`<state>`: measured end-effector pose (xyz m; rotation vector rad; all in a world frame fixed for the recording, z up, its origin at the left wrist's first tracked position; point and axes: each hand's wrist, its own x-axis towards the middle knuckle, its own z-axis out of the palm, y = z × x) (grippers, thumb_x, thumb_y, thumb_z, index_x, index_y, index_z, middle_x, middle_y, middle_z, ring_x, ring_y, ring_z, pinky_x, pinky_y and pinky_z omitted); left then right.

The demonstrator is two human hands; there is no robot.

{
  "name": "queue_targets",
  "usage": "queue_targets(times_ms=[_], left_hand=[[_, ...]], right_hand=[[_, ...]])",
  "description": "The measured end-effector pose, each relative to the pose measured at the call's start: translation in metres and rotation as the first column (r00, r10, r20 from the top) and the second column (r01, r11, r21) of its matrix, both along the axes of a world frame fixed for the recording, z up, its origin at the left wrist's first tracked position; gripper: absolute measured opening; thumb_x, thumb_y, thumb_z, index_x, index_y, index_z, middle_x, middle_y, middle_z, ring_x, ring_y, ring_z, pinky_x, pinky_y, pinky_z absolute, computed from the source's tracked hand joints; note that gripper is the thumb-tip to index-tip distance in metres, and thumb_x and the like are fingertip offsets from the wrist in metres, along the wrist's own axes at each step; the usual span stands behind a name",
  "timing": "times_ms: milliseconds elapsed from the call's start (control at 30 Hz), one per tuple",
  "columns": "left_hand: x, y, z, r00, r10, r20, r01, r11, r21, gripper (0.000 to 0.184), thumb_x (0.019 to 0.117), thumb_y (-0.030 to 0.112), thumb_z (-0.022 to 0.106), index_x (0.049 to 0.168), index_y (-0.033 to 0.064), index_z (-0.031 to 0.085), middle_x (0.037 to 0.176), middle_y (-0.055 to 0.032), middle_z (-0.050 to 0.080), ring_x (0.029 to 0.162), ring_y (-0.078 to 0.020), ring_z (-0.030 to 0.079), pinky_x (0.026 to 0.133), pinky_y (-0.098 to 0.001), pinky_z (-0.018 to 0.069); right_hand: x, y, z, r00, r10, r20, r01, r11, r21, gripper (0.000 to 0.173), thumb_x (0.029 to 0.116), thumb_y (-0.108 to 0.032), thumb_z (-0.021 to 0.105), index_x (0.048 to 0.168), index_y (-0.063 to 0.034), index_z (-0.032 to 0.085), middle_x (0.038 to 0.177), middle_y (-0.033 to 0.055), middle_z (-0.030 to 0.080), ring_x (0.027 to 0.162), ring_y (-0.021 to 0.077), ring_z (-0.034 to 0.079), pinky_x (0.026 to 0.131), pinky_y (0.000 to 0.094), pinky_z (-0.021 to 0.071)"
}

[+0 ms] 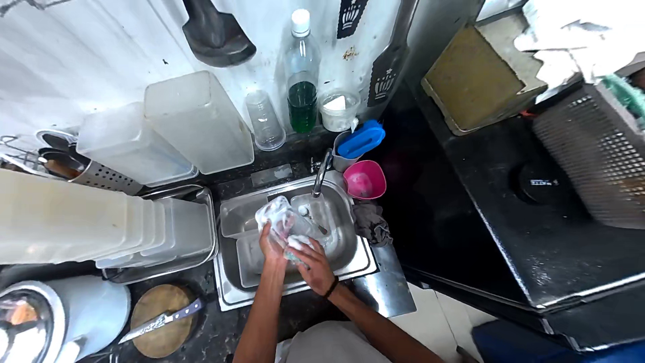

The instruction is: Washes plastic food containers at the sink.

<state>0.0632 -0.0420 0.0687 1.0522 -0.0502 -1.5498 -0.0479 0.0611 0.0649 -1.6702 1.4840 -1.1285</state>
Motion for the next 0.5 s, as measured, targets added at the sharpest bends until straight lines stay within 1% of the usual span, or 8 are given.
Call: queue_targets(times_ms=[100, 167, 233, 300, 333, 367, 433, 500], left_hand=[[0.009, 0.014, -0.004, 0.991, -0.015, -0.134, 0.005, 0.997, -0.076, 0.044, 0.1097, 0.032, 0.02, 0.14, 0.0061, 0.04, 0.12, -0.0201, 0.067, 0.107, -0.0359, 0.068, 0.088, -0.0547, 0.0581], [0.011, 0.026, -0.006, 0.988, -0.047, -0.15, 0.027, 0.991, -0.128, 0.043, 0.1096, 0.028, 0.02, 0.142, 0.0059, 0.036, 0.123, -0.0211, 0.066, 0.109, -0.0373, 0.068, 0.09, -0.056, 0.0578], [0.007, 0.035, -0.004, 0.988, -0.077, -0.13, 0.064, 0.993, -0.104, 0.038, 0.1102, 0.023, 0.023, 0.14, 0.0049, 0.037, 0.119, -0.0204, 0.067, 0.105, -0.0358, 0.069, 0.089, -0.0552, 0.0591], [0.0, 0.043, -0.004, 0.99, -0.12, -0.078, 0.115, 0.991, -0.062, 0.037, 0.1108, 0.022, 0.025, 0.142, 0.0055, 0.037, 0.12, -0.0194, 0.067, 0.102, -0.0332, 0.071, 0.085, -0.0527, 0.0607], [-0.003, 0.044, -0.003, 0.99, -0.133, -0.046, 0.13, 0.99, -0.054, 0.039, 0.1111, 0.023, 0.024, 0.143, 0.006, 0.037, 0.122, -0.019, 0.066, 0.102, -0.0321, 0.07, 0.084, -0.0513, 0.0609], [-0.006, 0.04, -0.002, 0.99, -0.143, 0.001, 0.142, 0.989, -0.047, 0.04, 0.1118, 0.023, 0.024, 0.146, 0.0061, 0.038, 0.124, -0.0189, 0.065, 0.103, -0.031, 0.07, 0.084, -0.0499, 0.0606], [-0.011, 0.024, 0.001, 0.978, -0.178, 0.108, 0.178, 0.984, 0.012, 0.041, 0.1128, 0.026, 0.026, 0.146, 0.0059, 0.042, 0.122, -0.0179, 0.066, 0.099, -0.0276, 0.069, 0.081, -0.0452, 0.0606], [-0.02, 0.007, -0.002, 0.944, -0.236, 0.232, 0.208, 0.969, 0.136, 0.04, 0.1125, 0.031, 0.033, 0.138, 0.0038, 0.049, 0.108, -0.0157, 0.068, 0.089, -0.0237, 0.068, 0.075, -0.0416, 0.0597]], right_hand=[[-0.025, -0.013, -0.019, 0.99, -0.111, 0.082, 0.105, 0.992, 0.07, 0.038, 0.09, -0.01, 0.058, 0.125, -0.0048, 0.074, 0.135, 0.0192, 0.066, 0.137, 0.0492, 0.048, 0.117, 0.0606, 0.0356], [-0.035, -0.033, -0.021, 0.978, -0.166, 0.125, 0.135, 0.966, 0.222, 0.041, 0.0919, -0.006, 0.056, 0.13, -0.0017, 0.07, 0.138, 0.0218, 0.063, 0.138, 0.0422, 0.049, 0.118, 0.0509, 0.0378], [-0.042, -0.057, -0.01, 0.973, -0.181, 0.144, 0.106, 0.903, 0.416, 0.04, 0.0996, -0.007, 0.053, 0.137, 0.0, 0.063, 0.138, 0.0227, 0.062, 0.134, 0.0323, 0.056, 0.116, 0.0426, 0.0421], [-0.043, -0.082, 0.004, 0.981, -0.159, 0.107, 0.077, 0.837, 0.541, 0.039, 0.1038, -0.011, 0.052, 0.141, -0.0019, 0.061, 0.135, 0.0232, 0.064, 0.126, 0.0315, 0.062, 0.11, 0.0444, 0.0469], [-0.041, -0.089, 0.01, 0.989, -0.131, 0.062, 0.073, 0.817, 0.571, 0.039, 0.1043, -0.011, 0.052, 0.142, -0.0043, 0.06, 0.134, 0.0229, 0.064, 0.124, 0.0333, 0.063, 0.107, 0.0472, 0.049], [-0.038, -0.092, 0.016, 0.996, -0.089, 0.008, 0.068, 0.806, 0.587, 0.041, 0.1044, -0.011, 0.051, 0.145, -0.0064, 0.058, 0.137, 0.0221, 0.062, 0.127, 0.0352, 0.06, 0.109, 0.0494, 0.0473], [-0.033, -0.087, -0.003, 0.991, -0.032, -0.126, 0.095, 0.841, 0.533, 0.045, 0.1032, -0.013, 0.049, 0.148, -0.0091, 0.056, 0.143, 0.0181, 0.06, 0.136, 0.0362, 0.053, 0.116, 0.0516, 0.0403], [-0.031, -0.065, -0.019, 0.986, 0.015, -0.164, 0.064, 0.88, 0.471, 0.047, 0.1023, -0.014, 0.048, 0.148, -0.008, 0.056, 0.148, 0.0156, 0.058, 0.143, 0.037, 0.047, 0.123, 0.0524, 0.0309]])
